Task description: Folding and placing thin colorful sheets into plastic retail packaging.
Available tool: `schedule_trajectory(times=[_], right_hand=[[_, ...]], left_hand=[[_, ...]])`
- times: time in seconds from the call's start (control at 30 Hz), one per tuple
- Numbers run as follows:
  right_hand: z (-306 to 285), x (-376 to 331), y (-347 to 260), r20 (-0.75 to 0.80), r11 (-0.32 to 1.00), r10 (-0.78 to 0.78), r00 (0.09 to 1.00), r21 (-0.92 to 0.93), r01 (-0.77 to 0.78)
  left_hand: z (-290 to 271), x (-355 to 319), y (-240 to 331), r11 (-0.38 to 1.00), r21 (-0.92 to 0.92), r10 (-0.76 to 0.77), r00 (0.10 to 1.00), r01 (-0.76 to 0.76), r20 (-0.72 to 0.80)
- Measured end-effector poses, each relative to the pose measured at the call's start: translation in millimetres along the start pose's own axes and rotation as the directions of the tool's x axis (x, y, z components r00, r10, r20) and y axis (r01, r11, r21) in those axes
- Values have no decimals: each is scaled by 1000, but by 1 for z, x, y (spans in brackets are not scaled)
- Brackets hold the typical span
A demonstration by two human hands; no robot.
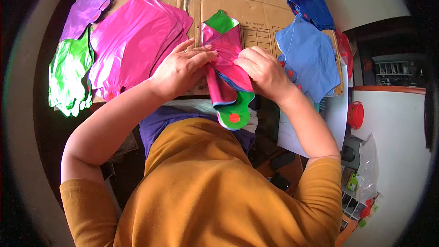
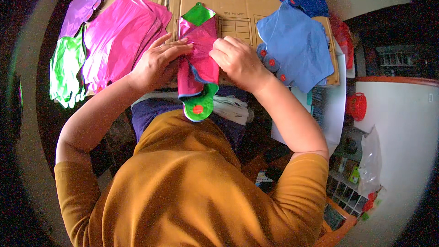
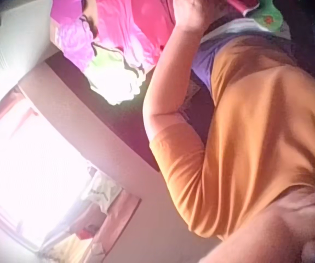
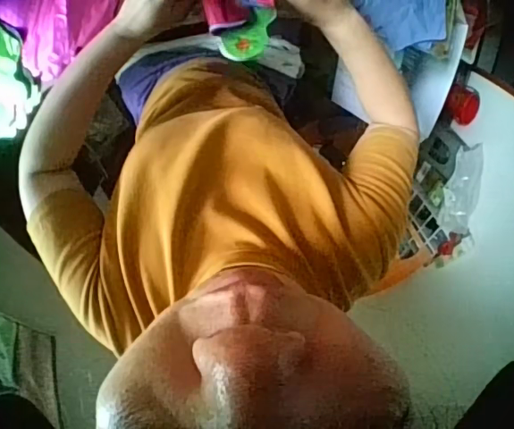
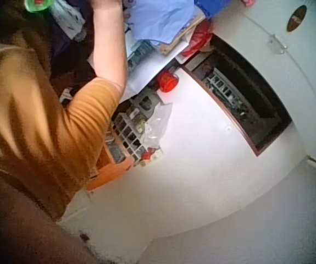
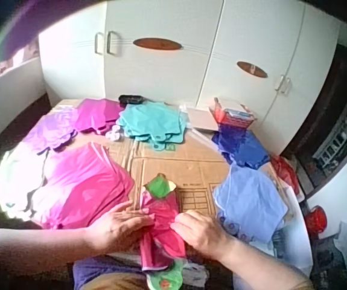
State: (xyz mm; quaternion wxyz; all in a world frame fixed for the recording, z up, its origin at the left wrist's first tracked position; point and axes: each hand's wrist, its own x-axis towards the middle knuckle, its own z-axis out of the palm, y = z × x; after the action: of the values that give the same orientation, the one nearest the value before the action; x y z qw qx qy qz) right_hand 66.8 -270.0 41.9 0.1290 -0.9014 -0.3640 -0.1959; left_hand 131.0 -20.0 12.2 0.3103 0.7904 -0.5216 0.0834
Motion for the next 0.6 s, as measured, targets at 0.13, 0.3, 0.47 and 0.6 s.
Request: schedule_trajectory(times=[0.13,0.3,0.47,0.6], right_hand=[[5,0,4,-66,994,57,996,97,-51],[9,0,8,-69,967,165,984,206,-148],[5,5,13,40,935,227,973,270,-229],[0,18,4,214,786,500,839,295,-543]], left_hand=[[1,0,-1,999,-19,39,998,-40,-42],[3,1,4,1000,-17,21,997,-22,-75],[4,4,7,998,39,-41,993,45,-113],[5,5,11,988,80,-119,983,131,-142]])
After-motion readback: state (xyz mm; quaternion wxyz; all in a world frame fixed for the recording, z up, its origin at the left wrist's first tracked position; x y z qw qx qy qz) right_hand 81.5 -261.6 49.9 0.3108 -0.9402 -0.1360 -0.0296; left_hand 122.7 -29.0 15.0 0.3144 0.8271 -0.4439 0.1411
